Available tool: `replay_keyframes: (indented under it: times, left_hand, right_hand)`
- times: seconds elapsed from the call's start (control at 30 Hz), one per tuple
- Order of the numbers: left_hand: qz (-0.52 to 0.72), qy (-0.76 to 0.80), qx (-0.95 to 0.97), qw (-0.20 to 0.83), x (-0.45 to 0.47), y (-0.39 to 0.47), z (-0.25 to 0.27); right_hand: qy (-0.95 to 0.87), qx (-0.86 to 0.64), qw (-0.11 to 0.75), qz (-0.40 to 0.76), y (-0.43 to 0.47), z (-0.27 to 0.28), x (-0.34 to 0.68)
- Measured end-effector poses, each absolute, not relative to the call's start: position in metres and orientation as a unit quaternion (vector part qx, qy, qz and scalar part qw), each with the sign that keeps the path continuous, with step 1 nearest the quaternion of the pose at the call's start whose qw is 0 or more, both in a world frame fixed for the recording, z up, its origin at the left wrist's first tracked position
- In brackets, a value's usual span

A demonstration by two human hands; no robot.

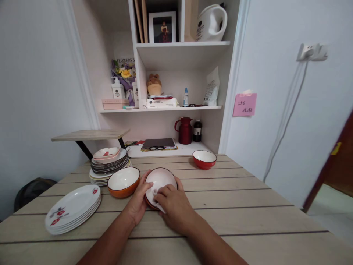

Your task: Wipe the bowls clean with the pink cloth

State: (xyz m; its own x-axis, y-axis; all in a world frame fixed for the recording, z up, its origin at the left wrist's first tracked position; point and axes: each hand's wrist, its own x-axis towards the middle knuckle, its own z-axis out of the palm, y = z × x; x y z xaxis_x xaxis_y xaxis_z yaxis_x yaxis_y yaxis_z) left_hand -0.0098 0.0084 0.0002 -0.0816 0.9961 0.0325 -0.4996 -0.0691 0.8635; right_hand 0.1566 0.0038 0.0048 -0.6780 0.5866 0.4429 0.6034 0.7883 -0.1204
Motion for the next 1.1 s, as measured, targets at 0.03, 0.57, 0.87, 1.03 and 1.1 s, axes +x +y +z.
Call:
replay_keyframes:
  times: [0.03, 0.57, 0.87, 1.03, 1.1]
  left_hand:
    - [0.642, 0.363, 0.349, 0.578, -0.009, 0.008, 0.000]
    - [0.638, 0.324, 0.326, 0.618, -0.020, 0.012, 0.005]
    - [0.628, 0.241, 0.340, 0.657, -0.023, 0.012, 0.003]
    - [0.595, 0.227, 0.411, 0.653, -0.014, 0.004, 0.001]
    - [0.587, 0.236, 0.423, 0.649, -0.012, 0.002, 0.000]
  right_hand:
    - [-0.917, -0.323, 0.235, -0.006, 0.003, 0.006, 0.155]
    - [-0.909, -0.318, 0.239, -0.122, 0.020, 0.006, 0.171]
    - [-0.902, -0.332, 0.268, -0.062, 0.017, 0.004, 0.164]
    - [-0.874, -0.373, 0.310, -0.021, 0.010, 0.007, 0.155]
    - [-0.874, -0.372, 0.313, -0.015, 0.008, 0.008, 0.154]
